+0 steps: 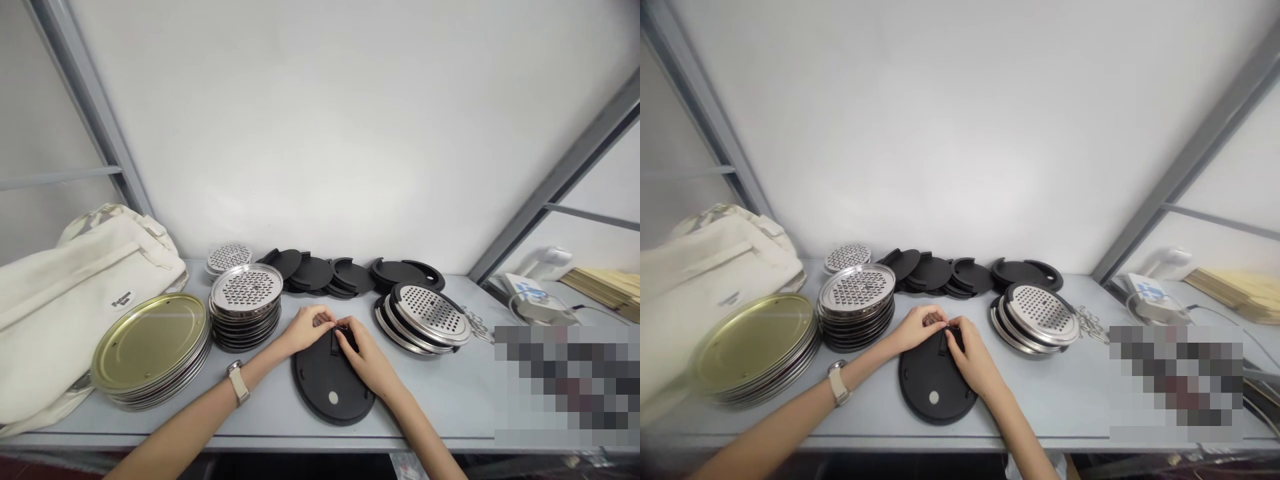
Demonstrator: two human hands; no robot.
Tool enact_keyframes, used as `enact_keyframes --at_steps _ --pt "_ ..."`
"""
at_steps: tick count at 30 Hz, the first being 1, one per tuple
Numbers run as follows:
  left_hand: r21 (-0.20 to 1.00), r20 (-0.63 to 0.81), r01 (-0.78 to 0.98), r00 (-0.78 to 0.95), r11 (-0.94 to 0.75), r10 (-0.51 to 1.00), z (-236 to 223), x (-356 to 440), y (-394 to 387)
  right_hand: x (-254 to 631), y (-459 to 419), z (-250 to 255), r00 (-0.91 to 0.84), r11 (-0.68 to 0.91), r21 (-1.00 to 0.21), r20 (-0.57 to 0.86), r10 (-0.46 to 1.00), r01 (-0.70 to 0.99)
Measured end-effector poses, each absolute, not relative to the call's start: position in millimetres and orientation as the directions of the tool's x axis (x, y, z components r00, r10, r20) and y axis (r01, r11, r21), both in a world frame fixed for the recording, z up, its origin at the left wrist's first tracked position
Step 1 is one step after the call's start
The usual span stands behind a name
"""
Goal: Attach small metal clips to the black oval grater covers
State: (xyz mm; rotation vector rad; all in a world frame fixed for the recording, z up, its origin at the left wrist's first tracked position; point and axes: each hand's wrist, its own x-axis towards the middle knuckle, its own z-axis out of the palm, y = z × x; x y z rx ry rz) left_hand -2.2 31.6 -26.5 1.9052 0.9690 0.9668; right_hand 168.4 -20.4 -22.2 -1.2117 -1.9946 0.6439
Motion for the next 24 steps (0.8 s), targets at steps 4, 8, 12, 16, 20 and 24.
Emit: enact_keyframes --at_steps 4,8,12,16,20,24 --pt "0.869 0.277 0.273 0.423 -0.413 0.863 -26.4 -1.9 31.6 167.8 -20.7 -21.2 -0.307 0.436 -0.718 0.314 0.899 0.542" --pt "0.871 0.276 0.269 0.427 -0.412 0.861 -26.4 -2.1 31.9 167.9 -19.9 -21.9 -0.306 0.438 -0.715 0.317 0.898 0.545" --pt "0.87 0.276 0.272 0.421 -0.411 0.864 -25.7 -2.0 32.0 168.9 -17.9 -24.8 -0.322 0.451 -0.711 0.32 0.891 0.539" --pt "0.87 0.277 0.271 0.421 -0.411 0.864 -26.1 -2.0 31.6 169.5 -16.5 -26.6 -0.322 0.453 -0.705 0.323 0.89 0.546" --pt "0.87 0.294 0.256 0.414 -0.421 0.861 -28.1 -1.7 30.7 169.8 -15.9 -26.9 -0.314 0.459 -0.701 0.337 0.888 0.545" --pt "0.869 0.328 0.225 0.406 -0.441 0.853 -28.8 -0.9 29.7 170.0 -16.6 -26.4 -0.322 0.468 -0.698 0.341 0.883 0.543"
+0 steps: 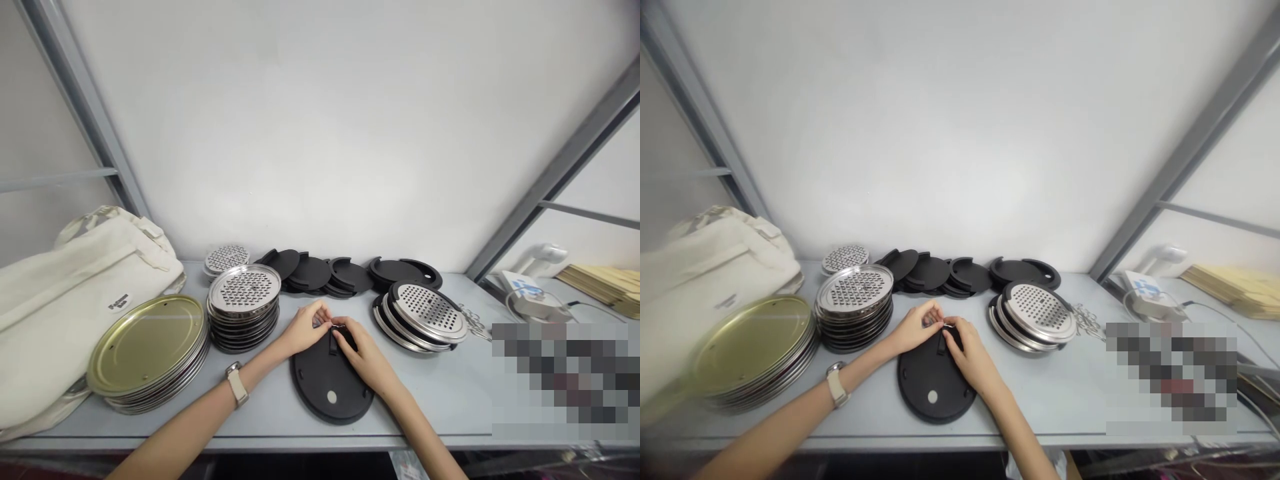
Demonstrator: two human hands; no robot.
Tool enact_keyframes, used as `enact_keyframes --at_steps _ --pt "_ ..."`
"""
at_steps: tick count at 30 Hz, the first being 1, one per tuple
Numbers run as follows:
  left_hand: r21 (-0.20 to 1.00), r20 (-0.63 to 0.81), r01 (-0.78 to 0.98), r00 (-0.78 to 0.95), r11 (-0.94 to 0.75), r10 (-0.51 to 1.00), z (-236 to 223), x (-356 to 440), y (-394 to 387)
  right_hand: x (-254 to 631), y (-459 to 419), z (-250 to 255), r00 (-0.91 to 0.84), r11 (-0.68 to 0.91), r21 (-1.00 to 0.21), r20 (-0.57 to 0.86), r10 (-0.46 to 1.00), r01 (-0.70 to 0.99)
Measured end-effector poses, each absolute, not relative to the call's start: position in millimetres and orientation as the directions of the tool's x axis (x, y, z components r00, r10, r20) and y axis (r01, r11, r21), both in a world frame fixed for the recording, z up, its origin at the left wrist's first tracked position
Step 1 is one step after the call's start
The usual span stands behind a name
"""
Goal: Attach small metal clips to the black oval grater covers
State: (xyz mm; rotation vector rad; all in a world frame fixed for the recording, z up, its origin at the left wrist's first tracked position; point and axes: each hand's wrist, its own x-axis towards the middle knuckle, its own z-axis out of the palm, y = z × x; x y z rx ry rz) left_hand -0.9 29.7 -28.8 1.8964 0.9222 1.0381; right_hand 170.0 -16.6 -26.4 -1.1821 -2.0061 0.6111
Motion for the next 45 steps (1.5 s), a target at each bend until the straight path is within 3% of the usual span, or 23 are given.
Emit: enact_keyframes --at_steps 26,45 --pt "0.728 0.451 0.336 0.421 -0.597 0.787 -23.7 -1.1 26.0 170.1 -15.3 -27.8 -0.327 0.477 -0.685 0.348 0.878 0.551" --pt "0.712 0.47 0.322 0.441 -0.624 0.764 -25.3 -0.4 26.3 169.8 -16.1 -26.2 -0.318 0.442 -0.735 0.316 0.894 0.515"
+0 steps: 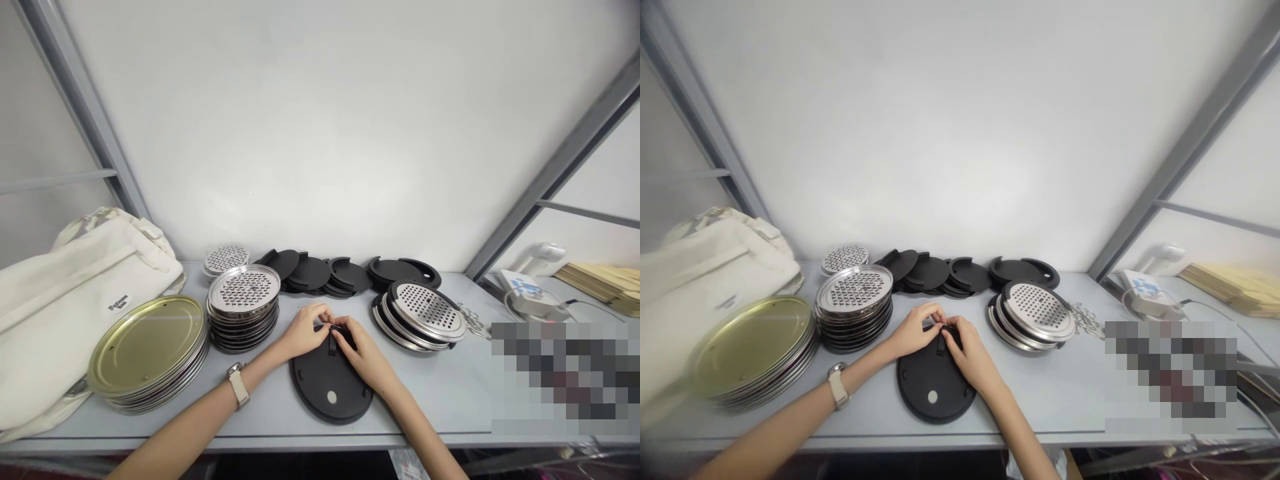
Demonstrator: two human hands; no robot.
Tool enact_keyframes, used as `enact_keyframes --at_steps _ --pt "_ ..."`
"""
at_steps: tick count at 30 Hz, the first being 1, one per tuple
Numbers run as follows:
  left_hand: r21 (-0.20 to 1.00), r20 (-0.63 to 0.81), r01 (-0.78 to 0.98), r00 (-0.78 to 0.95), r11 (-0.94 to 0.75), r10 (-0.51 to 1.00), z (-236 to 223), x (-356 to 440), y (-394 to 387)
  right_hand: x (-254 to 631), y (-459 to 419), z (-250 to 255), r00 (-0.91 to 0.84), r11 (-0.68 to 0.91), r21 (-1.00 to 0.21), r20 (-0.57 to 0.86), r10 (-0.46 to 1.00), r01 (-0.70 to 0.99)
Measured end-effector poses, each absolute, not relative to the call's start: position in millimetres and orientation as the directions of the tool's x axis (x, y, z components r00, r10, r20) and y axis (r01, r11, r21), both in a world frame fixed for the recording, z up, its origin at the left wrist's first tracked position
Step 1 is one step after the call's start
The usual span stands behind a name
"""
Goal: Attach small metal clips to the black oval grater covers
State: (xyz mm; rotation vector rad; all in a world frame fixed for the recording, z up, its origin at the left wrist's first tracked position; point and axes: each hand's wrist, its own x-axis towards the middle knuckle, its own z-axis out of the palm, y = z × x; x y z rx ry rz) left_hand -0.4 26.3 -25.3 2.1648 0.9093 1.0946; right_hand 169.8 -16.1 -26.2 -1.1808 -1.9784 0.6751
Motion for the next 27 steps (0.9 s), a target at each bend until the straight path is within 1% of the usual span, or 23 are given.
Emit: enact_keyframes --at_steps 7,11,14,17,27 --pt "0.69 0.454 0.355 0.466 -0.631 0.759 -23 -2 24 170 -17 -25 -0.323 0.441 -0.74 0.311 0.894 0.508" --pt "0.616 0.393 0.429 0.56 -0.661 0.73 -11 -9 20 170 -17 -28 -0.328 0.449 -0.732 0.317 0.89 0.512" --pt "0.556 0.348 0.445 0.643 -0.703 0.682 -3 -15 18 171 -15 -30 -0.329 0.454 -0.727 0.321 0.888 0.515" --pt "0.52 0.32 0.458 0.678 -0.721 0.662 0 -17 18 171 -14 -31 -0.328 0.458 -0.728 0.328 0.886 0.51" --pt "0.454 0.358 0.483 0.67 -0.749 0.65 1 -17 20 171 -18 -25 -0.326 0.457 -0.711 0.326 0.887 0.534"
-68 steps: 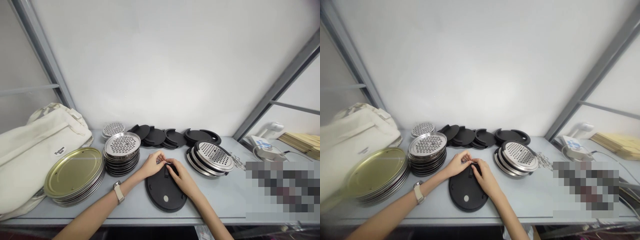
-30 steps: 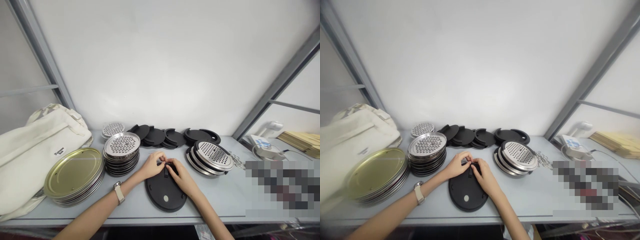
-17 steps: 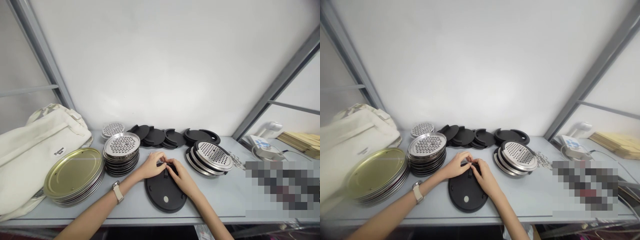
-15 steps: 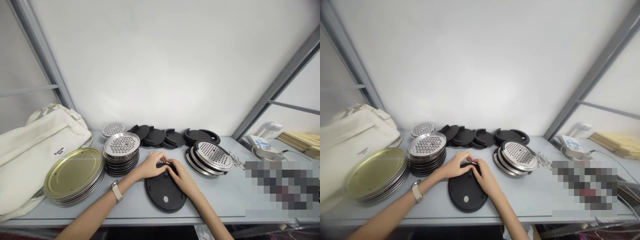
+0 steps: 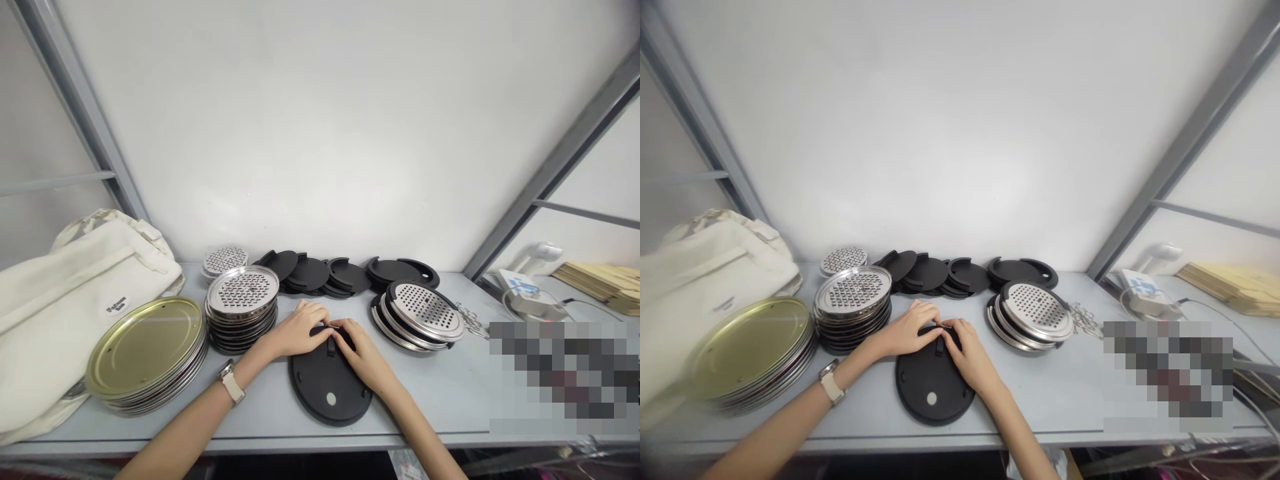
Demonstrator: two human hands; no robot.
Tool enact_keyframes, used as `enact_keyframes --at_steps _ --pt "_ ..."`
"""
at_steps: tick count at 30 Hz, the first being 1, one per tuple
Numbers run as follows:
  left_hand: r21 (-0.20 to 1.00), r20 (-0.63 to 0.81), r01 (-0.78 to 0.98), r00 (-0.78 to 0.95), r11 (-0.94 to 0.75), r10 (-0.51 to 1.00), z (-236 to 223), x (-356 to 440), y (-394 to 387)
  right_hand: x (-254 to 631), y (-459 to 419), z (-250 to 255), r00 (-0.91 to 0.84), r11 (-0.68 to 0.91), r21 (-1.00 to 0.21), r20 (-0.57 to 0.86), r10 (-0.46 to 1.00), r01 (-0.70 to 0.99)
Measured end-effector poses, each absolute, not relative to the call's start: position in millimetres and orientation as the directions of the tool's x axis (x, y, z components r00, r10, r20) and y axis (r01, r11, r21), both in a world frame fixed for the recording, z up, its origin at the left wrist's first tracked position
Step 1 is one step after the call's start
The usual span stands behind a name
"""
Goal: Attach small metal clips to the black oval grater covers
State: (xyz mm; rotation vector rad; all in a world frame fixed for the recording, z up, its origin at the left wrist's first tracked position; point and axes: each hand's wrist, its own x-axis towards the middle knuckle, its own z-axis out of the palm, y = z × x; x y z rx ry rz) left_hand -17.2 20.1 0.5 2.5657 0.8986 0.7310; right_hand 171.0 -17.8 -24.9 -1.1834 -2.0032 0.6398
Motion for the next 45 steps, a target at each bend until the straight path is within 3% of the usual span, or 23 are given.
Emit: enact_keyframes --at_steps 30,45 --pt "0.403 0.326 0.489 0.713 -0.774 0.621 4.8 -19.2 19.9 170.6 -17.2 -27.0 -0.307 0.439 -0.734 0.319 0.897 0.519" --pt "0.438 0.331 0.455 0.72 -0.775 0.61 5.5 -18.9 19.5 170.3 -16.4 -26.3 -0.316 0.458 -0.737 0.337 0.887 0.498"
